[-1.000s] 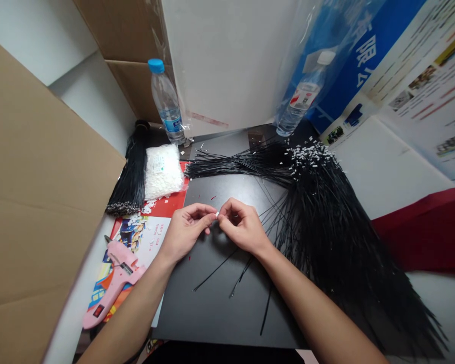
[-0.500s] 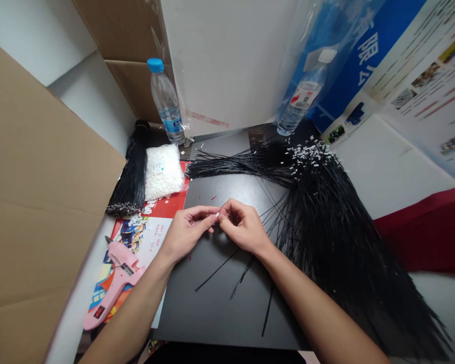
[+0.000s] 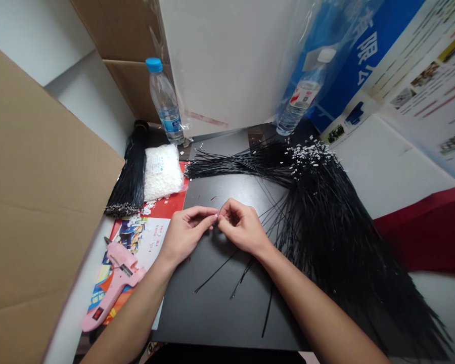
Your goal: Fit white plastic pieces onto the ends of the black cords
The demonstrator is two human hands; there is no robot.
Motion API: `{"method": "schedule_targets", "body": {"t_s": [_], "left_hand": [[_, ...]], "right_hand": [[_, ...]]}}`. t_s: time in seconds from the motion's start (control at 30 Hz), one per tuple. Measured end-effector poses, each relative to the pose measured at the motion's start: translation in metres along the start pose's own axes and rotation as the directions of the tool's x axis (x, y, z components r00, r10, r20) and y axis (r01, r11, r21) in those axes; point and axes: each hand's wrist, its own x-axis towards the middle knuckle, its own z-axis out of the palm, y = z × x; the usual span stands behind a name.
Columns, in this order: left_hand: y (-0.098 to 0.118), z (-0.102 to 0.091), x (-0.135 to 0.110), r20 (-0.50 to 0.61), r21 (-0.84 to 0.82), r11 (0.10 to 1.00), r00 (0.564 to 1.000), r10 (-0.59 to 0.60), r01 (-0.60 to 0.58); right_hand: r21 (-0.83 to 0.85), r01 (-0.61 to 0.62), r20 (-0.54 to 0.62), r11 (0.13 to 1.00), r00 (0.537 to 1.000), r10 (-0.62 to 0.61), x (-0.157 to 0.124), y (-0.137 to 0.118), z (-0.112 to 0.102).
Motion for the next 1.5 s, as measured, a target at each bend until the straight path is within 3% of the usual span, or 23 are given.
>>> {"method": "schedule_targets", "body": {"t_s": [0.43,0.87,1.1,1.3,1.5], "left_hand": [[-0.0061,-0.0016,-0.0016,-0.042,0.065,0.994,0.995,0.088,-0.085],[0.0005,-0.0032,-0.0006,0.055,0.093,0.982,0.985,0.161,-0.166],[0.001,-0.005,0.0007,0.021,0.102,0.992,0.997,0.069,-0.07],[-0.0023,-0.0033,0.0005,0.009,0.12,0.99,0.998,0.068,-0.069],[-0.004,0.0014,-0.0019,-0.059,0.215,0.953,0.972,0.229,-0.211]], "right_hand": [[0.017,0.022,0.045,1.0,0.999,-0.023,-0.0004,0.0041,-0.001],[0.056,0.0,0.003,0.998,1.0,0.0,-0.0004,0.0028,0.0016],[0.03,0.004,0.018,1.0,1.0,-0.005,-0.0018,0.0,0.0001],[-0.016,0.004,0.0,1.0,1.0,-0.004,-0.0019,0.0002,0.0009],[-0.07,0.035,-0.04,0.997,0.998,-0.038,-0.0026,0.0003,0.0029]]}}
